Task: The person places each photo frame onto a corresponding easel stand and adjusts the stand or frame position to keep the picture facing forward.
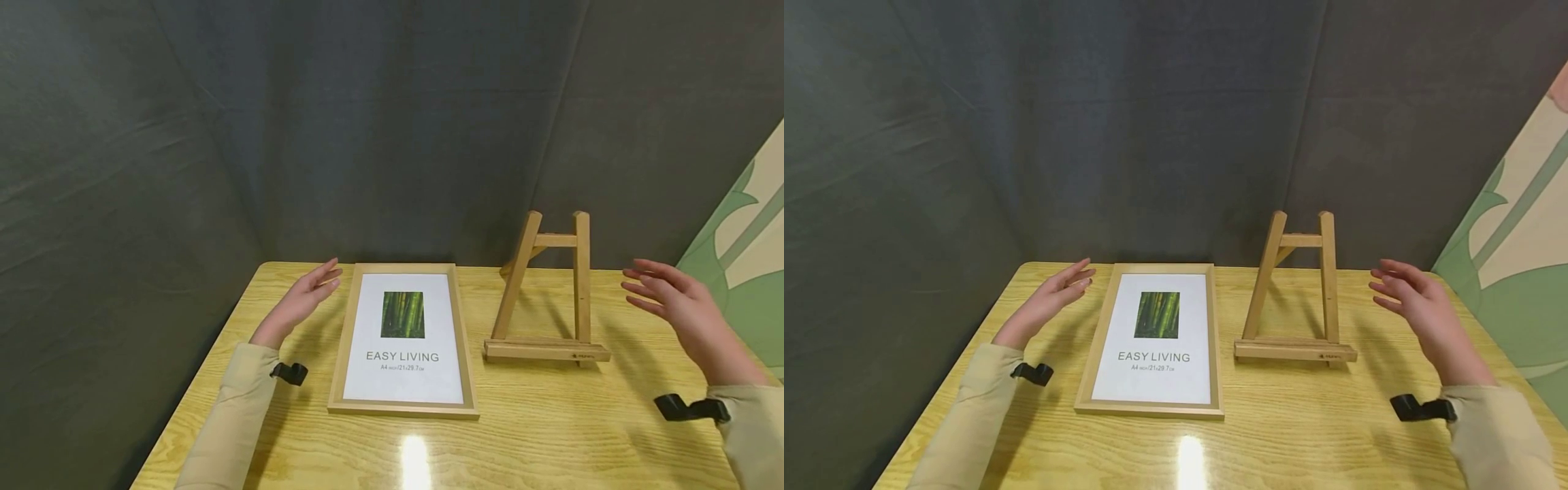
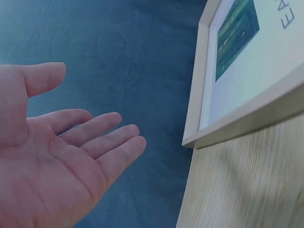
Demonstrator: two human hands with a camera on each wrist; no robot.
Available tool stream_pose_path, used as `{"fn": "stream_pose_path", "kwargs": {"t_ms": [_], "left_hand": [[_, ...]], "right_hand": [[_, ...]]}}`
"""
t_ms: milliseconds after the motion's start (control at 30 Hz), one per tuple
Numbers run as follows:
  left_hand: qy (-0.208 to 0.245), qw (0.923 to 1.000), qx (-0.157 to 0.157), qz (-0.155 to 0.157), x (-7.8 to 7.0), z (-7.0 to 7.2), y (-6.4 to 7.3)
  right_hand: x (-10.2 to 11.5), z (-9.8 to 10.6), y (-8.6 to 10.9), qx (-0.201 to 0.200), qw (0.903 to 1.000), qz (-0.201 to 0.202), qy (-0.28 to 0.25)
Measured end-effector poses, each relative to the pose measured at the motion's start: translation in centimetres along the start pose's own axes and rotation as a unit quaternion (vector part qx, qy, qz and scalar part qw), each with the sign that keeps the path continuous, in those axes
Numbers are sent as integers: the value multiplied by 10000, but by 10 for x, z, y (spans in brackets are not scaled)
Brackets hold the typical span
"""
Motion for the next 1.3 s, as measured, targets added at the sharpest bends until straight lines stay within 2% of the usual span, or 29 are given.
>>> {"fn": "stream_pose_path", "kwargs": {"t_ms": [100,333,767,1100,1300], "left_hand": [[213,9998,29,-24,-1,-2,2],[1124,9932,195,-242,-4,-7,4],[1217,9920,149,-316,-14,-14,5],[1256,9913,94,-390,-22,-20,4],[1393,9890,139,-471,-28,-25,5]], "right_hand": [[3,-3,2,-72,9999,-86,21],[19,-18,4,173,9966,246,-763],[58,-56,3,461,9885,730,-1241],[84,-94,2,1114,9789,1085,-1325],[92,-110,0,1185,9791,1080,-1255]]}}
Point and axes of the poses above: each hand's wrist, its own y-axis away from the middle knuckle, its own z-axis out of the back of the hand, x = y × z, the point moved 9 cm from there along -y, towards the middle knuckle, and after that the axes turned 7 degrees about x, right-handed, at the moved point
